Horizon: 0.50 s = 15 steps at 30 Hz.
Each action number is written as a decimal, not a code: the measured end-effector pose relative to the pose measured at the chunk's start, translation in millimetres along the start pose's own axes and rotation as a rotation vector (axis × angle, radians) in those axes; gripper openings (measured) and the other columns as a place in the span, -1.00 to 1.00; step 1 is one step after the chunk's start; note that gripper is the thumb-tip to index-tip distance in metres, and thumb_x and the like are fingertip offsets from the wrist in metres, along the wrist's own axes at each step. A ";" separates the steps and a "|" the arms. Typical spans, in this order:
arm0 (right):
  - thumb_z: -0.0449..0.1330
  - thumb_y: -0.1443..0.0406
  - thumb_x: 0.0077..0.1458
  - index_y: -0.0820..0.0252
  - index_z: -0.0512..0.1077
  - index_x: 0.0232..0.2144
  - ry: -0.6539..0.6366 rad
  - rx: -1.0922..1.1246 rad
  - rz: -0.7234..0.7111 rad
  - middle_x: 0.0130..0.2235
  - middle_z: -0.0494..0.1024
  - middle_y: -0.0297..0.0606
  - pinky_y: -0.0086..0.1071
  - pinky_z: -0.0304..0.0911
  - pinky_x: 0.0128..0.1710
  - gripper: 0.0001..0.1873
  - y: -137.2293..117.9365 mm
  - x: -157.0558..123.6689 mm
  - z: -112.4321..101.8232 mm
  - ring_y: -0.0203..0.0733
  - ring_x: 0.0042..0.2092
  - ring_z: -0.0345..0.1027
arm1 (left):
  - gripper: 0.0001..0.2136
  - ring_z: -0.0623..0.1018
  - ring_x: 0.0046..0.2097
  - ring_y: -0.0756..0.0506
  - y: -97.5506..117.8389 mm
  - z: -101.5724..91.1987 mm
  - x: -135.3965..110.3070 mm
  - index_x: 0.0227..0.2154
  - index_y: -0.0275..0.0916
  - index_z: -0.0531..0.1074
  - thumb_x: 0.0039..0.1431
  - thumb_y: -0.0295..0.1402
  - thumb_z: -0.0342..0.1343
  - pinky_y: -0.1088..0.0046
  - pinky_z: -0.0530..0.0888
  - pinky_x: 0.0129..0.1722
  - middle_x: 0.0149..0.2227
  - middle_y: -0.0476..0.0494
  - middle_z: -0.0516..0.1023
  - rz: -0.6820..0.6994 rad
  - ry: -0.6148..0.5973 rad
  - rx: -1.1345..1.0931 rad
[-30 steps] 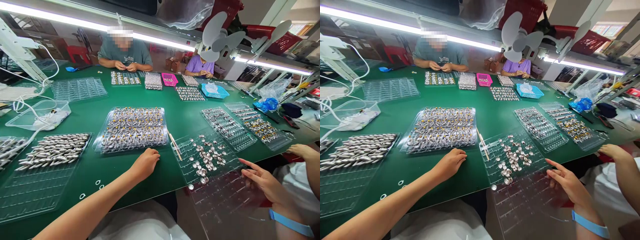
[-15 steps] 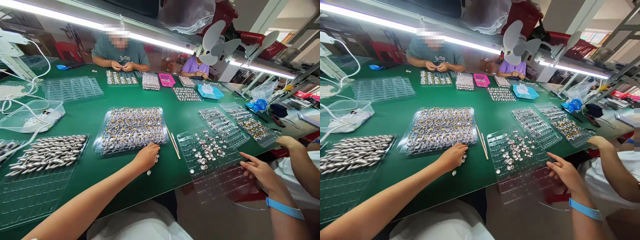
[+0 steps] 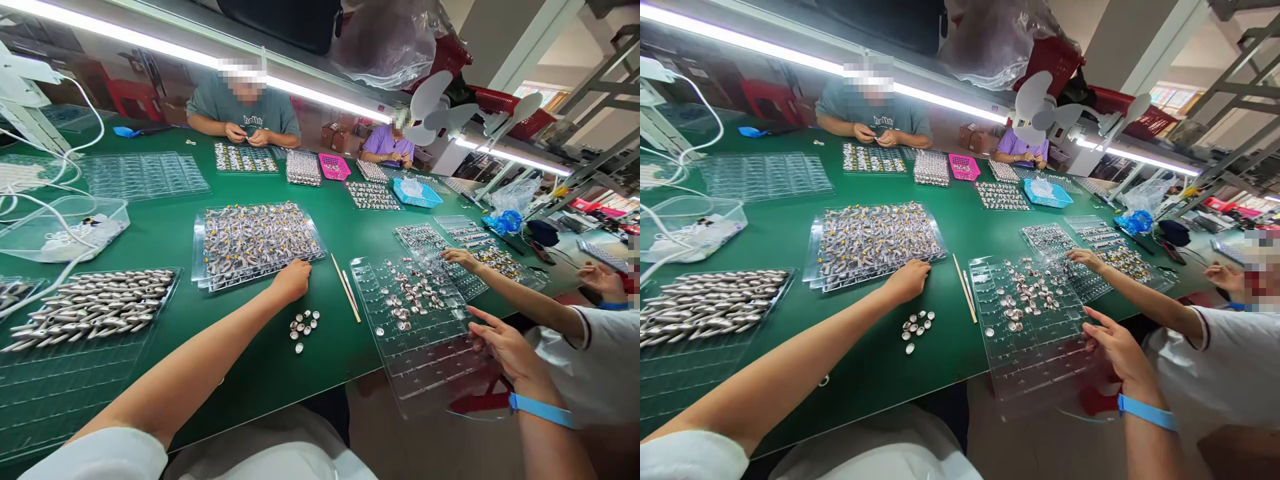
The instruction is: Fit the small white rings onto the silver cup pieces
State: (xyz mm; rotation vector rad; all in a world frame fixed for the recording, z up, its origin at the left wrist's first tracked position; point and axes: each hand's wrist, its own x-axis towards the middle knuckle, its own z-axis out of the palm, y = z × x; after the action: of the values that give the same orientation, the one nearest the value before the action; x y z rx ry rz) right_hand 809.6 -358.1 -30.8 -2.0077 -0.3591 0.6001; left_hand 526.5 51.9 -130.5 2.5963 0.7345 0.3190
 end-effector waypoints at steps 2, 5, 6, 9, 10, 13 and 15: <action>0.44 0.09 -0.17 0.14 0.37 0.15 -0.048 0.010 0.000 -0.48 0.53 -0.39 -0.47 0.23 -0.60 -0.19 -6.4 0.8 7.3 -0.31 -0.55 0.35 | -0.81 0.48 0.08 -0.21 0.5 -1.5 7.1 -0.14 -0.33 0.50 0.29 -0.37 0.06 0.08 0.36 0.14 -0.05 -0.27 0.56 -0.046 0.016 -0.026; 0.39 0.07 -0.08 0.11 0.34 0.18 -0.084 -0.067 -0.073 -0.46 0.55 -0.38 -0.49 0.23 -0.60 -0.23 -21.7 6.5 21.1 -0.30 -0.54 0.37 | -0.71 0.49 0.11 -0.21 7.9 1.5 7.9 0.01 -0.34 0.43 0.36 -0.30 -0.02 0.10 0.36 0.16 0.06 -0.31 0.52 -0.112 0.062 -0.087; 0.37 0.07 -0.06 0.12 0.34 0.18 -0.089 -0.116 -0.104 -0.45 0.57 -0.36 -0.48 0.25 -0.59 -0.24 -28.2 9.4 27.0 -0.29 -0.53 0.39 | -0.68 0.48 0.14 -0.21 11.6 3.6 6.1 0.05 -0.34 0.41 0.37 -0.30 -0.07 0.15 0.35 0.18 0.10 -0.33 0.50 -0.130 0.081 -0.112; 0.35 0.09 -0.05 0.18 0.35 0.19 -0.064 -0.232 -0.200 -0.46 0.58 -0.31 -0.48 0.26 -0.61 -0.24 -50.1 19.2 48.3 -0.26 -0.54 0.43 | -0.61 0.43 0.20 -0.22 22.5 11.2 -1.0 0.13 -0.36 0.36 0.38 -0.29 -0.16 0.26 0.34 0.21 0.17 -0.34 0.45 -0.163 0.134 -0.186; 0.34 0.10 -0.05 0.19 0.36 0.18 -0.049 -0.261 -0.225 -0.47 0.58 -0.31 -0.48 0.27 -0.62 -0.26 -57.4 22.1 56.0 -0.25 -0.55 0.43 | -0.59 0.42 0.22 -0.23 25.2 13.6 -2.8 0.15 -0.36 0.35 0.38 -0.27 -0.15 0.26 0.34 0.21 0.18 -0.33 0.44 -0.168 0.150 -0.208; 0.30 0.15 -0.03 0.18 0.39 0.15 -0.019 -0.341 -0.290 -0.49 0.59 -0.31 -0.46 0.29 -0.64 -0.33 -77.1 28.1 76.4 -0.23 -0.57 0.44 | -0.56 0.38 0.25 -0.24 29.3 19.9 -4.0 0.19 -0.34 0.30 0.36 -0.24 -0.10 0.22 0.31 0.24 0.22 -0.34 0.40 -0.172 0.197 -0.262; 0.27 0.18 0.00 0.17 0.40 0.14 0.005 -0.396 -0.336 -0.48 0.59 -0.31 -0.45 0.28 -0.66 -0.37 -87.8 30.4 85.1 -0.23 -0.58 0.44 | -0.54 0.35 0.28 -0.25 29.2 24.0 -1.0 0.22 -0.35 0.26 0.35 -0.22 -0.08 0.18 0.28 0.26 0.25 -0.37 0.35 -0.176 0.227 -0.289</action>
State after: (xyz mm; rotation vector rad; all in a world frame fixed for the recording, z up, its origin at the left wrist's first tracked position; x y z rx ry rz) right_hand 787.8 -238.9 3.6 -2.2507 -0.8473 0.3280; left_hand 546.5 20.8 -138.6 2.2297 0.9130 0.6231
